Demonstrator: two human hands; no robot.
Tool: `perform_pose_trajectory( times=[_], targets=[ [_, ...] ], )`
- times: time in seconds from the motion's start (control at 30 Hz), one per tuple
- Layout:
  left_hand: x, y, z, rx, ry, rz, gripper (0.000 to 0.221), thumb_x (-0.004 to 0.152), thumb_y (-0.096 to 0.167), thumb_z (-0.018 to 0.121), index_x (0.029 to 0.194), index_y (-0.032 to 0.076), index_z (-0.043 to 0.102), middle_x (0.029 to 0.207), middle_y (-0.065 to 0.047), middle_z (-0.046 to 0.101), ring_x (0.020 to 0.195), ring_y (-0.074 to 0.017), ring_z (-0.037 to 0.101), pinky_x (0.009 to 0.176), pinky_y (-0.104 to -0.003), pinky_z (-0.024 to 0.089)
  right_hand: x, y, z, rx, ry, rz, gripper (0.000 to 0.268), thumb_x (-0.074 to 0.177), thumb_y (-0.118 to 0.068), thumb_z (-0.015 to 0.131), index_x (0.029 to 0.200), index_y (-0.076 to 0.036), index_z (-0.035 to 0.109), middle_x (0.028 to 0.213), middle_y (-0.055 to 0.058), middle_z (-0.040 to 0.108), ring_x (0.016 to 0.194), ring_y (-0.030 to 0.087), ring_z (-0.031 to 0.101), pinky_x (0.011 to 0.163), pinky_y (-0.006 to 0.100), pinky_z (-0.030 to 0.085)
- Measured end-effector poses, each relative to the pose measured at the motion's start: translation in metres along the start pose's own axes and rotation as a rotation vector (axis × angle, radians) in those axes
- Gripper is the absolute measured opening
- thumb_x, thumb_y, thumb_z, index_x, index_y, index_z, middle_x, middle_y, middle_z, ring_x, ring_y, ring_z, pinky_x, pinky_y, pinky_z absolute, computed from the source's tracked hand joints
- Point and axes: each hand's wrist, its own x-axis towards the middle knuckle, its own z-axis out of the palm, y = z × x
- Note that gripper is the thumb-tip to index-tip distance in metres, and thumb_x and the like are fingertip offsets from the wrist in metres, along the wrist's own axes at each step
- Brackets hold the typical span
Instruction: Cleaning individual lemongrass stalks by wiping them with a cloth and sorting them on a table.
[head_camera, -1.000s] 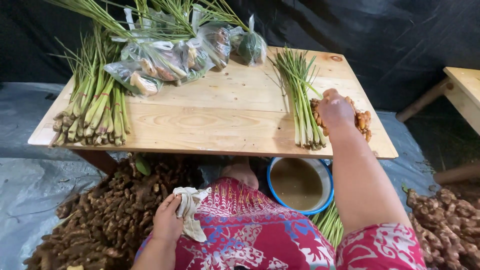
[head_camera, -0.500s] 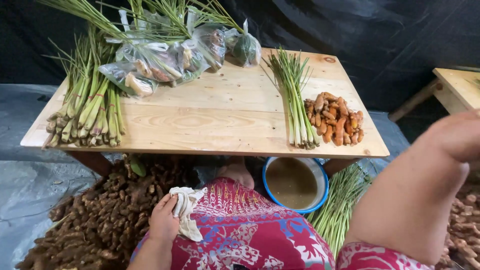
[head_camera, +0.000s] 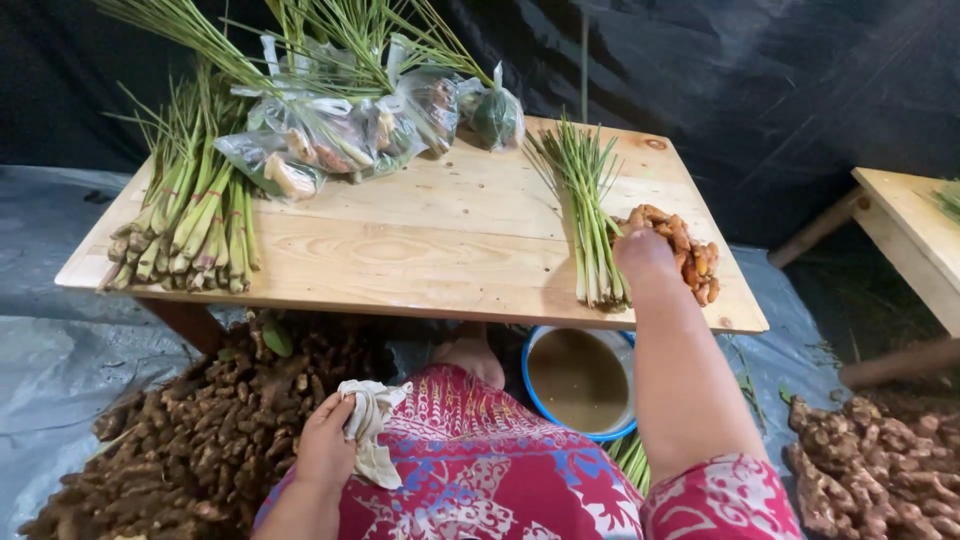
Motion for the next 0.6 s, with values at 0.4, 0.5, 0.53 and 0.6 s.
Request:
perform_pose_trajectory(
  times=[0.4, 0.5, 0.53, 0.6],
  targets=[
    [0.001, 0.001, 0.002, 0.035, 0.052, 0.01, 0.036, 0.099, 0.004, 0.056, 0.132, -0.011, 0.059, 0.117, -0.021, 0.067, 0.098, -0.0238, 0.063, 0.083, -0.03, 0.049, -0.058, -0.033, -0.042, 1.26, 0.365, 0.667, 0.036, 0.099, -0.024, 0.052, 0.133, -0.017, 0.064, 0.107, 0.015, 0.076, 0.1, 0.038, 0.07, 0.088, 0.048, 0.053],
    [-0.003, 0.003, 0.005, 0.013, 0.047, 0.01, 0.036, 0.1, 0.003, 0.056, 0.132, -0.011, 0.058, 0.116, -0.021, 0.066, 0.098, -0.0242, 0.063, 0.085, -0.032, 0.051, -0.036, -0.043, -0.013, 1.292, 0.461, 0.719, 0.03, 0.103, -0.024, 0.055, 0.131, -0.016, 0.058, 0.089, 0.017, 0.075, 0.084, 0.04, 0.07, 0.08, 0.051, 0.053],
    [-0.006, 0.004, 0.006, 0.016, 0.036, 0.014, 0.033, 0.1, 0.003, 0.055, 0.13, -0.011, 0.059, 0.115, -0.02, 0.067, 0.097, -0.0241, 0.063, 0.084, -0.031, 0.05, -0.012, -0.049, 0.015, 0.964, 0.346, 0.726, 0.039, 0.104, -0.029, 0.051, 0.138, -0.009, 0.053, 0.111, 0.023, 0.07, 0.104, 0.042, 0.066, 0.091, 0.053, 0.053],
    [-0.006, 0.007, 0.009, 0.022, 0.015, 0.024, 0.031, 0.101, 0.003, 0.055, 0.128, -0.011, 0.06, 0.114, -0.02, 0.068, 0.096, -0.024, 0.064, 0.083, -0.031, 0.05, -0.006, -0.049, 0.012, 0.641, 0.236, 0.728, 0.05, 0.105, -0.035, 0.047, 0.144, -0.003, 0.048, 0.132, 0.028, 0.064, 0.124, 0.045, 0.062, 0.103, 0.055, 0.053]
  ],
)
